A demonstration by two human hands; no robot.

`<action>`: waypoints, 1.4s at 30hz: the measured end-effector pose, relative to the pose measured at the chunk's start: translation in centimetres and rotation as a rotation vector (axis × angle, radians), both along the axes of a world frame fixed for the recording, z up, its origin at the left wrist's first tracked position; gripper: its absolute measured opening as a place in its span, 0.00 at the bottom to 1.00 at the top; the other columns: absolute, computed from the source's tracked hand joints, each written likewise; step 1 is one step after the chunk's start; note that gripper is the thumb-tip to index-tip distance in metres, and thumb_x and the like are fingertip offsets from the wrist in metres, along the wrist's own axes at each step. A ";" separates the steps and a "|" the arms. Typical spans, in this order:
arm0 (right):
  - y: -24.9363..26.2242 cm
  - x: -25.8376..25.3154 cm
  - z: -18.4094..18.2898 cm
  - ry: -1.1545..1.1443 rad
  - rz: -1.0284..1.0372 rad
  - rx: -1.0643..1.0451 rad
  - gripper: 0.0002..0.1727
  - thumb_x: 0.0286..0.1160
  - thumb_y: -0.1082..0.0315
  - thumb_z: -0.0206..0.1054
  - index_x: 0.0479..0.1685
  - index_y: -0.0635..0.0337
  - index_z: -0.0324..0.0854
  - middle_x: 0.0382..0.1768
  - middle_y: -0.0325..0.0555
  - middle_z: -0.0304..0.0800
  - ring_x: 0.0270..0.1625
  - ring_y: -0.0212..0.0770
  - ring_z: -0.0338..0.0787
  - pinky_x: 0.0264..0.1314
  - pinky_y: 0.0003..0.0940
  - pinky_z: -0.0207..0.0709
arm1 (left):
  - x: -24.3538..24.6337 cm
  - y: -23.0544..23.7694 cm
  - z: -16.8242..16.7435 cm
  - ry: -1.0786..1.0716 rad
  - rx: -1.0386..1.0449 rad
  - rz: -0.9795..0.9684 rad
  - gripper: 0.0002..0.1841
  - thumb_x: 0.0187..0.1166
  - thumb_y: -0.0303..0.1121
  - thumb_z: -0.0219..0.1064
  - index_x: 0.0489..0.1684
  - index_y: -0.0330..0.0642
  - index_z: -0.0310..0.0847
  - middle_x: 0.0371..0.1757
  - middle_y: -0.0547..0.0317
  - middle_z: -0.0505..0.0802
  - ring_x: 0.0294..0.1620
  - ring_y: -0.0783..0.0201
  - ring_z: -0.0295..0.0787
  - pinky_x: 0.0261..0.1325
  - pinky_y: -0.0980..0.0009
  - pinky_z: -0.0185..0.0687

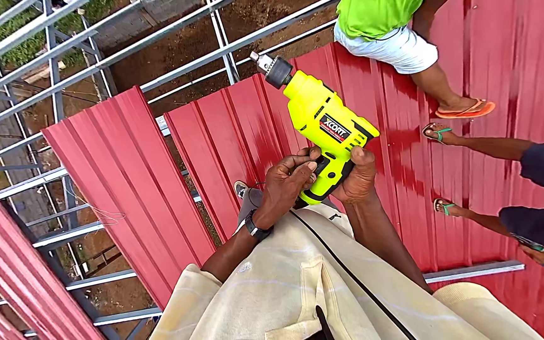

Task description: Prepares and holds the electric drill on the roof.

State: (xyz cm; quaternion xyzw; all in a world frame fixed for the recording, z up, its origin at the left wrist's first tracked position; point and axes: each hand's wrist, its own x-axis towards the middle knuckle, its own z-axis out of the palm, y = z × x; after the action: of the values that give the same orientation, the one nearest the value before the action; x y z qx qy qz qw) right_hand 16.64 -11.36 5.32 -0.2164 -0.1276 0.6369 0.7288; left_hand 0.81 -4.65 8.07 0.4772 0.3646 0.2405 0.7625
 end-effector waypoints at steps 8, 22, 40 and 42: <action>0.5 -0.2 0.7 0.019 -0.011 0.010 0.37 0.73 0.43 0.72 0.74 0.58 0.73 0.57 0.62 0.88 0.54 0.56 0.92 0.52 0.52 0.90 | -0.9 0.1 -0.4 0.004 0.287 -0.066 0.10 0.82 0.26 0.70 0.55 0.34 0.90 0.53 0.50 0.95 0.47 0.58 0.94 0.49 0.59 0.95; 0.4 -0.4 0.4 -0.024 -0.048 -0.021 0.36 0.74 0.44 0.71 0.75 0.58 0.72 0.56 0.61 0.87 0.54 0.53 0.92 0.55 0.50 0.89 | -1.1 0.4 -0.8 -0.034 0.340 -0.109 0.09 0.81 0.24 0.69 0.53 0.31 0.89 0.58 0.48 0.93 0.57 0.57 0.92 0.56 0.61 0.93; -0.7 -0.3 -1.1 -0.019 -0.017 -0.067 0.34 0.72 0.41 0.71 0.69 0.55 0.76 0.43 0.55 0.88 0.42 0.51 0.92 0.51 0.50 0.89 | -1.9 3.6 -0.4 0.070 0.144 0.056 0.24 0.91 0.49 0.57 0.80 0.50 0.73 0.59 0.53 0.90 0.49 0.59 0.90 0.51 0.62 0.90; -0.8 -0.6 -0.9 -0.048 -0.002 -0.084 0.34 0.72 0.40 0.71 0.69 0.55 0.76 0.43 0.55 0.88 0.42 0.51 0.92 0.50 0.49 0.89 | -2.0 4.3 0.1 -0.029 -0.002 0.001 0.29 0.89 0.55 0.57 0.88 0.59 0.65 0.67 0.54 0.88 0.54 0.57 0.90 0.54 0.60 0.89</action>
State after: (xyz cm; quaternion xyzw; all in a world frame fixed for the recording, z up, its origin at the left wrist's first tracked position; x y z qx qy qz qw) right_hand 16.03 -12.18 4.40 -0.2623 -0.1181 0.6355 0.7165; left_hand -1.24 -0.30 8.16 0.4730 0.3540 0.2474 0.7680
